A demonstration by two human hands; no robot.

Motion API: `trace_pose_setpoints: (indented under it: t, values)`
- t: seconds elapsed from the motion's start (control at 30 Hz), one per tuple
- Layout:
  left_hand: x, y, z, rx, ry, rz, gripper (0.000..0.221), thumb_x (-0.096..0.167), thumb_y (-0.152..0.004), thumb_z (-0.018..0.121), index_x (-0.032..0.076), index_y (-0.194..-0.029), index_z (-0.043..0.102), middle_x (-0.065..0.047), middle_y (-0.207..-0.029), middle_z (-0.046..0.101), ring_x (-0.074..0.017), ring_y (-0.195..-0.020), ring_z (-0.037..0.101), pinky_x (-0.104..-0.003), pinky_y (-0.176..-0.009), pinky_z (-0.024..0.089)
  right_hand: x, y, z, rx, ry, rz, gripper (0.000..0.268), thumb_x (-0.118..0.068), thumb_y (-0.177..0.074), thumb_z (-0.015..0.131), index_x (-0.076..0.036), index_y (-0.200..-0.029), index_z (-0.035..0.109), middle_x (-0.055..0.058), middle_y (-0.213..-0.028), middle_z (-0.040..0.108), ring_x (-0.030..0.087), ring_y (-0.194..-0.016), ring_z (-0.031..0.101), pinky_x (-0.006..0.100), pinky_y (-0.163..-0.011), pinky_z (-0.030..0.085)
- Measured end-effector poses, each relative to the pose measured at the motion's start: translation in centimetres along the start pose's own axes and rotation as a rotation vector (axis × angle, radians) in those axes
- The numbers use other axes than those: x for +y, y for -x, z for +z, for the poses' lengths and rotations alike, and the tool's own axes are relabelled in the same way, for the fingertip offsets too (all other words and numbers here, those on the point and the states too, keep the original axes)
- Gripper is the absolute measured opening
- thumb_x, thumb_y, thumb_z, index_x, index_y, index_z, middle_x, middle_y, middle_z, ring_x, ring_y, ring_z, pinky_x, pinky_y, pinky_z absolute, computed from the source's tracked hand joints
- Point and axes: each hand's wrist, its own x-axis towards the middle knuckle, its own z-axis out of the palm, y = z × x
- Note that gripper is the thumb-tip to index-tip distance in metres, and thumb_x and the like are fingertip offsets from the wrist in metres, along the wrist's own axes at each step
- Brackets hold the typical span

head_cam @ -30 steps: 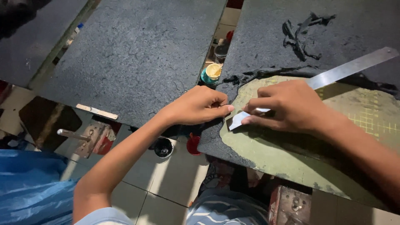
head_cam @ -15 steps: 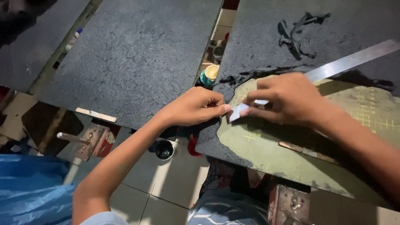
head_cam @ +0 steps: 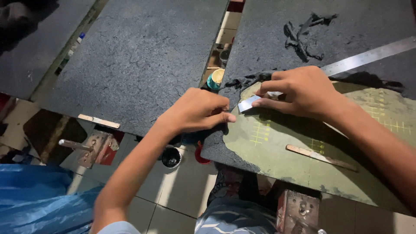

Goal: Scraping off dried ink or adhesive residue from a screen printing pallet using a metal ruler as a scraper.

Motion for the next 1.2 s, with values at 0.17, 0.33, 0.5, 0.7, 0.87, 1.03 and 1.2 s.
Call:
trace_pose_setpoints:
  t: [0.17, 0.33, 0.5, 0.7, 0.87, 1.03, 1.2]
  values:
    - [0.2, -0.2, 1.7, 0.131, -0.351, -0.002, 0.059, 0.067, -0.096, 0.052, 0.013, -0.071, 0.055, -0.005, -0.062, 0.060, -0.0296, -0.051, 0.059, -0.043, -0.048, 0.041, 1.6, -0.2, 0.6, -0.003, 0.093, -0.016, 0.028, -0.058, -0.094, 0.067, -0.031, -0.090, 0.071, -0.002, -0.070, 0.064, 0.023, -0.055, 0.062, 0.035, -0.049, 0.046]
    - [1.1, -1.3, 0.2, 0.012, -0.137, -0.223, 0.039, 0.040, -0.098, 0.017, 0.017, -0.072, 0.037, 0.000, -0.058, 0.040, -0.0183, -0.057, 0.037, -0.041, -0.053, 0.034, 3.1, 1.3, -0.2, 0.142, 0.233, -0.023, 0.028, -0.060, -0.100, 0.066, -0.034, -0.100, 0.077, -0.003, -0.072, 0.066, 0.020, -0.050, 0.060, 0.032, -0.038, 0.034]
    - [4.1, -3.8, -1.5, -0.062, -0.309, -0.450, 0.070, 0.089, -0.080, 0.012, 0.023, -0.062, 0.029, 0.012, -0.055, 0.029, -0.0051, -0.049, 0.025, -0.024, -0.050, 0.025, 3.3, 2.9, -2.1, 0.204, 0.292, 0.032, 0.034, -0.059, -0.106, 0.064, -0.028, -0.103, 0.075, -0.003, -0.073, 0.064, 0.015, -0.053, 0.055, 0.030, -0.045, 0.031]
    - [2.1, -5.4, 2.3, -0.201, -0.482, -0.318, 0.074, 0.072, -0.103, 0.055, 0.014, -0.058, 0.040, 0.001, -0.050, 0.046, -0.0223, -0.044, 0.042, -0.037, -0.046, 0.033, 3.5, 3.1, -2.3, 0.277, 0.290, 0.019, 0.034, -0.059, -0.107, 0.066, -0.026, -0.102, 0.075, -0.002, -0.072, 0.063, 0.017, -0.054, 0.057, 0.031, -0.046, 0.034]
    - [1.8, -4.9, 2.5, -0.177, -0.321, -0.333, 0.046, 0.050, -0.106, 0.050, 0.015, -0.078, 0.063, -0.003, -0.072, 0.070, -0.0321, -0.066, 0.064, -0.046, -0.053, 0.043, 3.7, 3.0, -1.6, 0.256, 0.333, 0.039, 0.035, -0.064, -0.107, 0.061, -0.031, -0.104, 0.073, -0.003, -0.070, 0.058, 0.020, -0.053, 0.056, 0.033, -0.044, 0.031]
    - [1.1, -4.4, 2.3, -0.151, -0.234, -0.289, 0.046, 0.040, -0.107, 0.047, 0.010, -0.072, 0.054, -0.007, -0.072, 0.067, -0.0336, -0.066, 0.061, -0.049, -0.057, 0.042, 3.5, 2.9, -1.1, 0.224, 0.293, 0.059, 0.034, -0.063, -0.106, 0.061, -0.032, -0.101, 0.073, -0.004, -0.068, 0.059, 0.019, -0.053, 0.055, 0.032, -0.043, 0.031]
    - [0.7, -3.6, 1.9, -0.084, -0.069, -0.198, 0.049, 0.030, -0.110, 0.051, 0.013, -0.066, 0.038, -0.001, -0.053, 0.041, -0.0178, -0.048, 0.034, -0.039, -0.053, 0.027, 3.6, 2.7, -0.5, 0.248, 0.269, 0.028, 0.033, -0.063, -0.104, 0.061, -0.033, -0.097, 0.073, -0.004, -0.072, 0.065, 0.024, -0.054, 0.061, 0.036, -0.040, 0.033]
